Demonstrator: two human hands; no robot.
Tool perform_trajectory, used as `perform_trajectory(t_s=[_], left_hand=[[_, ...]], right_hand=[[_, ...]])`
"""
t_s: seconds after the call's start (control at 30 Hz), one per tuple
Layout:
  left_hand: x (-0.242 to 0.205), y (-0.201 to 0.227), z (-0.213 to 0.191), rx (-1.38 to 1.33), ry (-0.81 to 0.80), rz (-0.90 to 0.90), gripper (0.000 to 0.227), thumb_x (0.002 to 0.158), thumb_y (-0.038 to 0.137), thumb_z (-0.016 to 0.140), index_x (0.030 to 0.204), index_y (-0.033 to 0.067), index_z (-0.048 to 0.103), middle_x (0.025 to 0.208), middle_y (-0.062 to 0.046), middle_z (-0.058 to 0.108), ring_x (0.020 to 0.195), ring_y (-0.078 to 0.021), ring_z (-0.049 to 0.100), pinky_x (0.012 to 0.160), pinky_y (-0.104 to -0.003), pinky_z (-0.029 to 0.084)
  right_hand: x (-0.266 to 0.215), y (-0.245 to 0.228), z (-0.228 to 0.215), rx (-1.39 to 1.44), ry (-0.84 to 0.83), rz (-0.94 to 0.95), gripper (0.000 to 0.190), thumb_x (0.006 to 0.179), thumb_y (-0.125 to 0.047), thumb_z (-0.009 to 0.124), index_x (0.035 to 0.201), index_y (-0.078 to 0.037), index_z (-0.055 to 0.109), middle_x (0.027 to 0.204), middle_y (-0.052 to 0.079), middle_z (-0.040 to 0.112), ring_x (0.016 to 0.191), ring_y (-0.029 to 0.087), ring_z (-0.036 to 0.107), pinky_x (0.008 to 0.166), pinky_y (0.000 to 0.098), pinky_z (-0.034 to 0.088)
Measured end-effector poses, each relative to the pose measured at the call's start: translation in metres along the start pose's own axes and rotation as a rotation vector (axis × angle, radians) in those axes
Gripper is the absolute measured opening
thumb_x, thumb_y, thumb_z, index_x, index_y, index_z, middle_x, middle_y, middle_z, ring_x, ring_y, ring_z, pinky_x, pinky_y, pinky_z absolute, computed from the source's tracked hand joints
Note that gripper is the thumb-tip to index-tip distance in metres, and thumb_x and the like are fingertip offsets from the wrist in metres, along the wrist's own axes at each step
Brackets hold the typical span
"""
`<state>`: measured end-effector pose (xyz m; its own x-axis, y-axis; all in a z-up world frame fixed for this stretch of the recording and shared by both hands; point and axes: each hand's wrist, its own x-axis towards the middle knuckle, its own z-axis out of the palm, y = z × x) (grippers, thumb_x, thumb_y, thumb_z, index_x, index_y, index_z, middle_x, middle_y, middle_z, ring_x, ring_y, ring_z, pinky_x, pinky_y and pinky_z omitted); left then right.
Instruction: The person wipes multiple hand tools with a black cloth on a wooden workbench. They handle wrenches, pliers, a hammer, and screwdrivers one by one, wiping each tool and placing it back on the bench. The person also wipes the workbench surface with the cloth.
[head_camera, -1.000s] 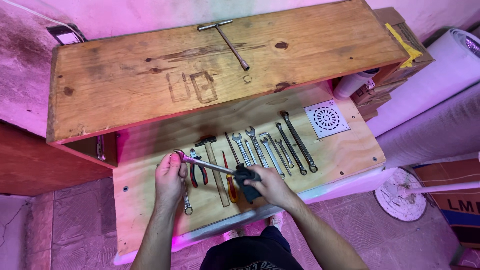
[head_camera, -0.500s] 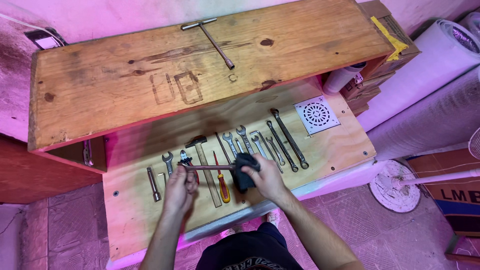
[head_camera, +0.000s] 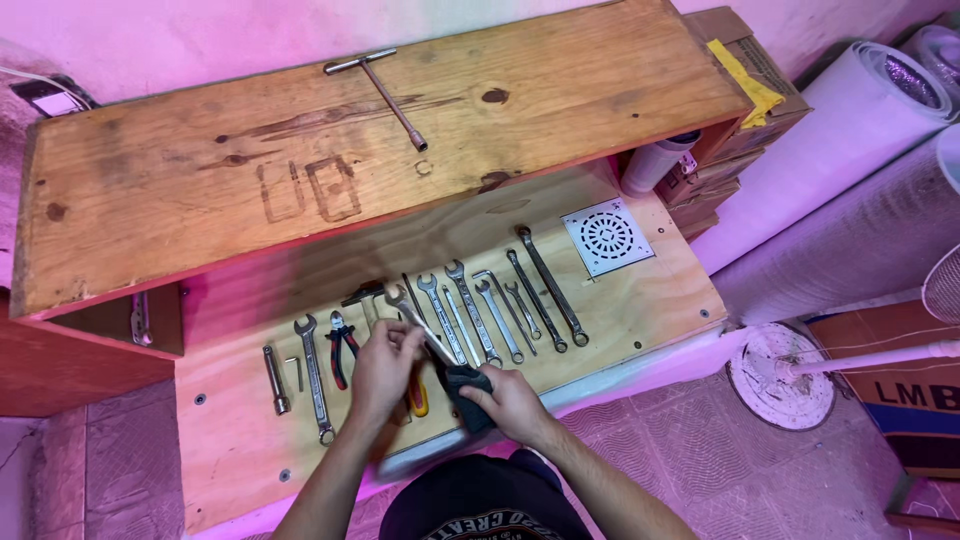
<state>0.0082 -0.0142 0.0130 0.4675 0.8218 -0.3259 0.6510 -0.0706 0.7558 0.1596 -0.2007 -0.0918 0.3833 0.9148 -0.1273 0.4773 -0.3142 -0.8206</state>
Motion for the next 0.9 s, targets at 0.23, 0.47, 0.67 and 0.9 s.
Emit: perform_trajectory(t_s=[0.23,0.47,0.67,0.9], left_hand=[[0.037,-0.012,0.106,0.405,0.258,0.613,0.041,0.111,0.04,0.07,0.147,0.0206,0.068,0.143,-0.01,0.063,0.126,-0.0359,0.074,0.092,-0.048,0.07],[0.064,0.055,0.18,0.451,0.049,0.852,0.064,0.112,0.054,0.065,0.157,0.0097,0.064,0.161,-0.025,0.054,0.152,-0.0517,0.054,0.117,-0.064,0.053],[0.112,0.074,0.249,0.596,-0.061,0.883,0.073,0.111,0.066,0.055,0.164,0.0147,0.059,0.167,-0.021,0.055,0.158,-0.0549,0.046,0.121,-0.074,0.043],[0.145,0.088,0.285,0.747,-0.185,0.736,0.077,0.111,0.071,0.047,0.171,0.0224,0.053,0.175,-0.011,0.052,0.163,-0.0537,0.039,0.125,-0.077,0.035]], right_hand=[[-0.004,0.039,-0.06,0.123,0.094,0.085,0.032,0.105,-0.042,0.081,0.104,-0.01,0.079,0.083,0.02,0.082,0.085,0.04,0.082,0.075,0.0452,0.061],[-0.007,0.096,-0.115,0.403,0.27,0.228,0.034,0.11,-0.039,0.077,0.1,-0.007,0.081,0.077,0.009,0.076,0.079,0.019,0.067,0.069,0.0349,0.059],[0.008,0.154,-0.145,0.484,0.38,0.326,0.036,0.111,-0.04,0.077,0.095,-0.009,0.079,0.072,0.004,0.069,0.068,0.017,0.064,0.056,0.0313,0.056],[0.034,0.173,-0.155,0.808,0.422,0.344,0.033,0.11,-0.032,0.078,0.093,-0.004,0.072,0.068,0.007,0.07,0.061,0.016,0.071,0.053,0.0282,0.064]])
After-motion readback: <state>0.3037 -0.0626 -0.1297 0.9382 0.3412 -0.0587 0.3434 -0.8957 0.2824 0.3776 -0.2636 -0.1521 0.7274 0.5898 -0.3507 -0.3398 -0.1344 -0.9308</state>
